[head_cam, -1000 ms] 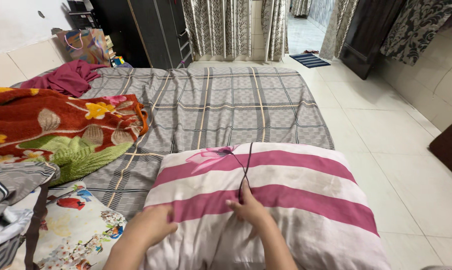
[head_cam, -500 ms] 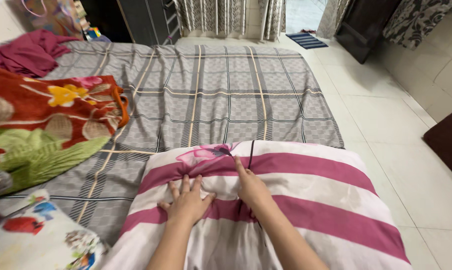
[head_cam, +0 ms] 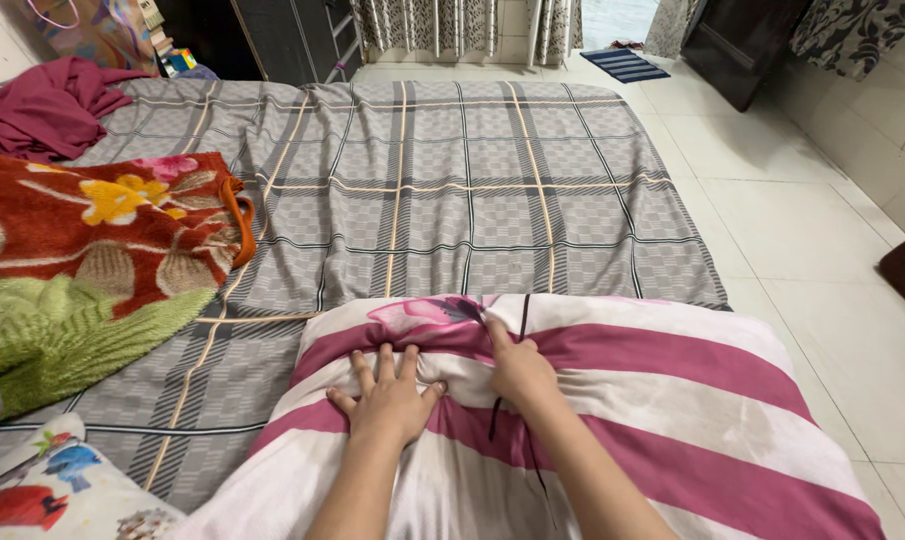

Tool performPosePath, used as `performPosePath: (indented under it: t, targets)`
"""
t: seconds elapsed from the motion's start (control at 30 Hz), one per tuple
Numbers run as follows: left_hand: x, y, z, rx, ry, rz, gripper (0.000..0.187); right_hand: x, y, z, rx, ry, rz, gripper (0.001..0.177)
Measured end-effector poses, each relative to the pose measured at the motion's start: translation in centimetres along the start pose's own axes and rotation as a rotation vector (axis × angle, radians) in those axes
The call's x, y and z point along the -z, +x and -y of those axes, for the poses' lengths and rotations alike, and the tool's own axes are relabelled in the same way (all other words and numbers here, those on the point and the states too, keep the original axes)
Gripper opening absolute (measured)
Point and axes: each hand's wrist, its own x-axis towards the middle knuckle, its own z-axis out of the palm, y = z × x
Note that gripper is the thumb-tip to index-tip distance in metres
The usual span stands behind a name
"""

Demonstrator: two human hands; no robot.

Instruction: The person inserts a pillow into a pink and white striped pillowcase on a bed. They pull the pillowcase over the pillow, smooth the fabric, and adjust the corners to ensure a snug fit.

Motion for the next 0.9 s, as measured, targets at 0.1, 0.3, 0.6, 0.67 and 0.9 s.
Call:
performPosePath:
  t: [0.1, 0.3, 0.6, 0.67, 0.9]
  targets:
    - [-0.5, -1.5, 0.3, -0.015, 0.012, -0.018, 0.077, 1.7, -1.1, -2.1, -0.103, 0.395, 0.257, 0.071]
    - [-2.7, -3.8, 1.3, -0.026, 0.019, -0.026, 0.072, 1.6, -2.7, -8.1, -0.144, 0.985, 0.489, 0.050]
    - [-5.5, -4.4, 3.4, 0.026, -0.011, 0.032, 0.069, 1.8, -9.7, -13.7, -0.158, 1.445, 0.390, 0.060]
    - [-5.4, -3.6, 2.6, -0.026, -0.055, -0.033, 0.078, 3.2, -9.2, -12.7, -0.259, 1.329, 0.305, 0.067]
    - [-4.7, -7.2, -8.4, -0.393, -0.174, -0.148, 0.087, 14.1, -9.5, -12.9, -0.264, 0.675, 0.031, 0.099]
